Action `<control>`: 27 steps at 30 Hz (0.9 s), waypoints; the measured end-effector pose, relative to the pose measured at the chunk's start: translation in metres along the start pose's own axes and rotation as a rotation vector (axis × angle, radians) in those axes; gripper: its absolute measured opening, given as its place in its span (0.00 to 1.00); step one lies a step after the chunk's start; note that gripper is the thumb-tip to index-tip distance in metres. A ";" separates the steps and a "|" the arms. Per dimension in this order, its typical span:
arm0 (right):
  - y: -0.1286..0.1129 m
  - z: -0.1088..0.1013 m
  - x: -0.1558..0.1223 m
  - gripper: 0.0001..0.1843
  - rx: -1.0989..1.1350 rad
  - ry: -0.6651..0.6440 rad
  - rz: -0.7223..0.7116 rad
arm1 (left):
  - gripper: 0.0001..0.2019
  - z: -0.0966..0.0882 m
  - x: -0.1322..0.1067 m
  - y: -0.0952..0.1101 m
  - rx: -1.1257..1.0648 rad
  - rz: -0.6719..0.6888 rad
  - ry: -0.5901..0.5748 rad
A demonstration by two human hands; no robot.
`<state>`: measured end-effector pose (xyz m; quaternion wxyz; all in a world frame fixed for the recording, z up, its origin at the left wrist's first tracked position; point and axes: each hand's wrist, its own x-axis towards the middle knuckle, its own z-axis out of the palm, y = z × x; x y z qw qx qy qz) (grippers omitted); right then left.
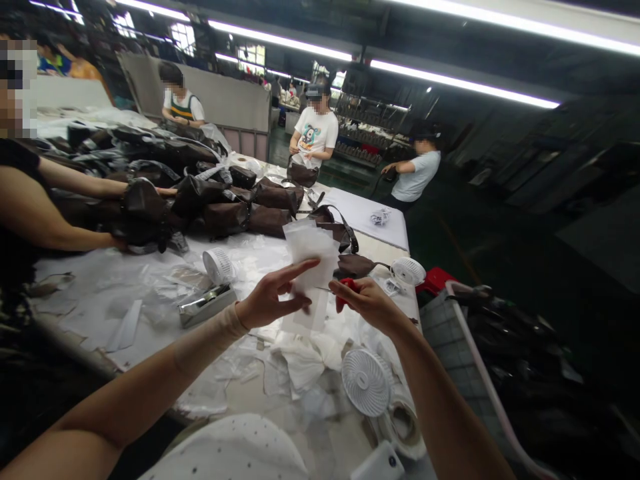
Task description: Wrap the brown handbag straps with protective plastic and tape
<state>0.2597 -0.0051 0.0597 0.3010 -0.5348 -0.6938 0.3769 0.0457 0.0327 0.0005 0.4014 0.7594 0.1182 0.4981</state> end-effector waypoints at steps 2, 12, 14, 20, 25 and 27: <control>-0.001 -0.001 0.000 0.31 -0.011 0.025 -0.015 | 0.32 0.000 0.000 0.001 0.001 0.001 -0.003; 0.000 -0.002 -0.001 0.30 -0.080 0.049 -0.018 | 0.32 0.002 0.002 0.001 -0.004 0.005 -0.007; -0.001 -0.001 -0.001 0.30 -0.083 0.050 -0.028 | 0.32 0.002 0.002 0.000 0.000 0.008 -0.008; -0.002 -0.002 -0.001 0.30 -0.078 0.058 -0.046 | 0.32 0.005 0.003 0.002 -0.027 0.006 -0.016; -0.002 -0.003 -0.001 0.30 -0.109 0.064 -0.048 | 0.32 0.004 0.004 0.004 -0.007 0.008 0.002; -0.001 -0.003 0.000 0.30 -0.136 0.060 -0.029 | 0.32 0.004 0.004 0.005 0.000 0.011 -0.002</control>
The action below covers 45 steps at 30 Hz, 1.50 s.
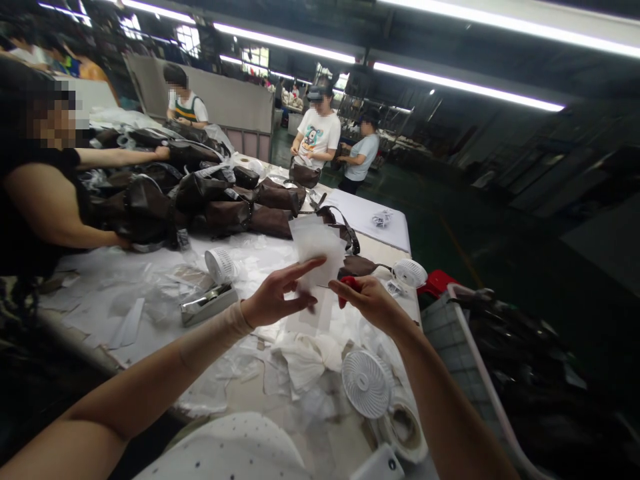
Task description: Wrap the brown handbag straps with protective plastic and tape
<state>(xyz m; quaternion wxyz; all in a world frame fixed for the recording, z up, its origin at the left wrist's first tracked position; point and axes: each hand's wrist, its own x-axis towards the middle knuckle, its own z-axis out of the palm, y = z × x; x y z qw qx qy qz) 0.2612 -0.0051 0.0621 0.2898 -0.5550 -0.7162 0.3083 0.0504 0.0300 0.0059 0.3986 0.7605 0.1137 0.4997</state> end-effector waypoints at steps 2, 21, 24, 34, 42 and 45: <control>0.000 0.000 0.000 0.29 -0.012 -0.010 0.014 | 0.32 0.001 0.000 0.000 0.004 -0.007 -0.007; -0.006 0.001 -0.001 0.28 -0.040 0.005 -0.022 | 0.32 0.005 0.001 -0.003 0.018 0.030 -0.014; -0.005 0.000 -0.001 0.28 -0.075 -0.005 -0.008 | 0.32 0.005 0.001 -0.002 0.026 0.024 -0.017; -0.003 0.002 0.001 0.27 -0.079 0.013 -0.011 | 0.31 0.006 0.002 -0.004 0.071 0.043 -0.001; -0.004 0.000 0.002 0.29 -0.104 0.004 -0.015 | 0.32 0.006 0.002 -0.002 0.051 0.055 -0.002; -0.006 0.000 0.002 0.30 -0.146 -0.001 0.009 | 0.32 0.007 0.002 0.000 0.035 0.056 -0.008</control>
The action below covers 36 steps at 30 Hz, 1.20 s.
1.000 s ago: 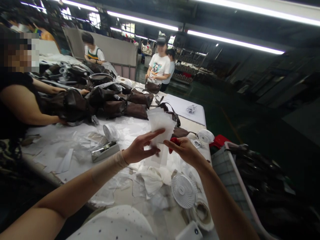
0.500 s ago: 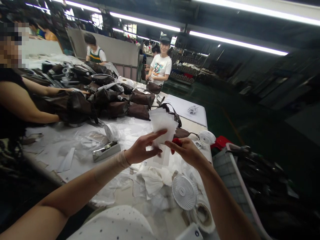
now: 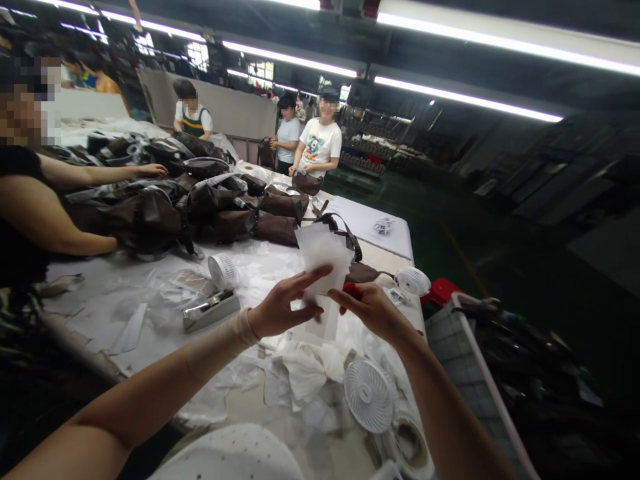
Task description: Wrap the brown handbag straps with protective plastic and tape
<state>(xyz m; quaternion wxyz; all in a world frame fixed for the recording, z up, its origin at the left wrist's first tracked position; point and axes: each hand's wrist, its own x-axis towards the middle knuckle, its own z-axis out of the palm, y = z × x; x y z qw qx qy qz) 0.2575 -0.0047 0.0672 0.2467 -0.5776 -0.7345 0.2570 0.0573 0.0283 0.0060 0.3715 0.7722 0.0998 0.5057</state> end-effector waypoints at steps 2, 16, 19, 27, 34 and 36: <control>-0.002 0.000 0.000 0.30 -0.014 -0.010 -0.004 | 0.31 0.000 0.000 0.000 0.002 -0.008 -0.003; -0.003 0.003 0.001 0.29 0.050 -0.001 -0.009 | 0.31 -0.001 0.002 0.005 0.070 0.005 0.016; -0.004 0.003 0.002 0.29 0.035 0.001 -0.011 | 0.31 -0.001 0.003 0.004 0.057 0.008 0.010; -0.005 -0.001 0.001 0.28 0.037 -0.037 -0.015 | 0.31 -0.001 0.003 0.006 0.113 0.078 0.037; 0.004 0.000 0.004 0.30 0.099 -0.057 0.023 | 0.31 0.000 0.005 0.007 0.074 0.060 0.022; 0.005 -0.002 0.005 0.30 0.114 -0.086 0.030 | 0.31 0.000 0.005 0.007 0.059 0.055 0.003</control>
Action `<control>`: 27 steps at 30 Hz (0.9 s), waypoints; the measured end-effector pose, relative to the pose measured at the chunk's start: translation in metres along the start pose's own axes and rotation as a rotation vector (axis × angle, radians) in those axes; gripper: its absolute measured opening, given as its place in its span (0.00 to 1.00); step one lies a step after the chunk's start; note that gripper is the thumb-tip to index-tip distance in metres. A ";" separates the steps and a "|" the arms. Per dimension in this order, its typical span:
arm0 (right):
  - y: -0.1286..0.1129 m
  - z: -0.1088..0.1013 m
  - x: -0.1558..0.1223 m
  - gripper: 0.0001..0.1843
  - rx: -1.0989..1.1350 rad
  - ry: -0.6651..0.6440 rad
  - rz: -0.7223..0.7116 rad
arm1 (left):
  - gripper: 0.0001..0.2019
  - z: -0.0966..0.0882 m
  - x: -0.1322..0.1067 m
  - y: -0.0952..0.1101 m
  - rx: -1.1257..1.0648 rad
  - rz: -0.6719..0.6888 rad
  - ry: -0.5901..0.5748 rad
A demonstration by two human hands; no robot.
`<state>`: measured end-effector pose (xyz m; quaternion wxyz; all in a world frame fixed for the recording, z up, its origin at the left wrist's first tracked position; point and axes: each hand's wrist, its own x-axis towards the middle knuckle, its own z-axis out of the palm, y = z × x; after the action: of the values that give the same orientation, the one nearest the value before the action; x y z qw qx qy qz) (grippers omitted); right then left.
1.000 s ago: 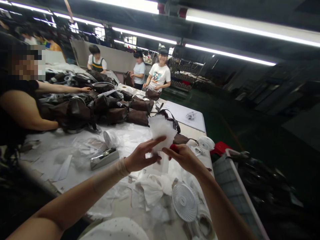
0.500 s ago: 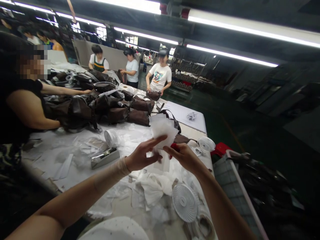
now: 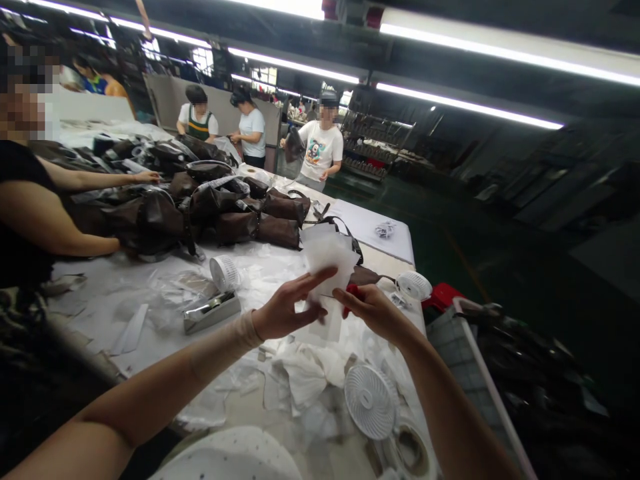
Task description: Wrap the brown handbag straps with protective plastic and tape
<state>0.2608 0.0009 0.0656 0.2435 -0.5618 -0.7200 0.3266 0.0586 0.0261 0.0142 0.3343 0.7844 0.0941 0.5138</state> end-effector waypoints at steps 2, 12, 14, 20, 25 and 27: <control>-0.001 -0.001 0.000 0.30 0.015 -0.021 -0.007 | 0.31 0.000 0.000 0.000 -0.008 0.002 -0.010; -0.002 -0.003 -0.001 0.30 0.006 -0.003 0.022 | 0.32 0.000 0.000 0.001 0.010 -0.013 0.006; -0.003 -0.004 -0.002 0.31 0.013 -0.005 0.016 | 0.32 0.000 -0.001 0.001 -0.001 -0.008 0.010; -0.005 -0.005 -0.003 0.30 0.027 -0.001 0.022 | 0.31 0.001 -0.001 0.001 -0.017 -0.001 0.005; -0.005 -0.006 -0.003 0.30 0.028 -0.008 0.013 | 0.31 0.001 0.000 0.001 -0.001 0.005 0.011; -0.006 -0.008 -0.004 0.30 0.044 -0.042 0.009 | 0.31 0.000 0.000 0.001 0.019 0.007 0.010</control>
<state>0.2634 -0.0019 0.0751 0.2394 -0.5524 -0.7151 0.3553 0.0588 0.0254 0.0143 0.3247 0.7854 0.0980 0.5179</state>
